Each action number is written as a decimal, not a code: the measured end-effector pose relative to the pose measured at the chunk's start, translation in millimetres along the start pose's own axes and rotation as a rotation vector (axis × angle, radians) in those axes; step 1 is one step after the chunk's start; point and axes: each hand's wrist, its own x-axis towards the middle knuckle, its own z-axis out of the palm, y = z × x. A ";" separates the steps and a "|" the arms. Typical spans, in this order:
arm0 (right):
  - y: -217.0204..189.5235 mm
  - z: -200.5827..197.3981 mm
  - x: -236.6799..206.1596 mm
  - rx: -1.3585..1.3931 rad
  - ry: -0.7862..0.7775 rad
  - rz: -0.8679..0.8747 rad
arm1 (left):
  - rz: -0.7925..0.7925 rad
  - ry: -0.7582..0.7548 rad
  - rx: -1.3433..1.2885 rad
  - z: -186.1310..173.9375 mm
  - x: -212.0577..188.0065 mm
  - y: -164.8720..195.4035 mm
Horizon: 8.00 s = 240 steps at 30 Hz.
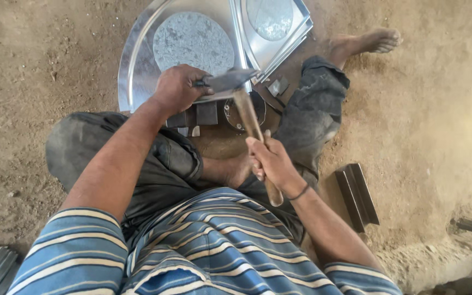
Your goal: The person sits on the ground holding a curved metal sheet panel and hammers rivets along its edge to fasten it, working on a small anvil block. They reposition the panel and pick rivets from a small container between hammer strikes.
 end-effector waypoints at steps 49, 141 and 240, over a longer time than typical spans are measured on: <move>31.9 18.6 38.9 -0.273 0.182 -0.385 | -0.293 0.179 -0.778 -3.7 22.2 -19.1; 63.6 -39.6 -34.0 -0.104 -0.018 0.056 | -0.517 -0.122 0.299 0.2 32.2 19.3; 67.7 -79.7 108.5 0.335 0.289 -0.317 | -0.263 0.373 0.511 -25.1 -89.4 12.4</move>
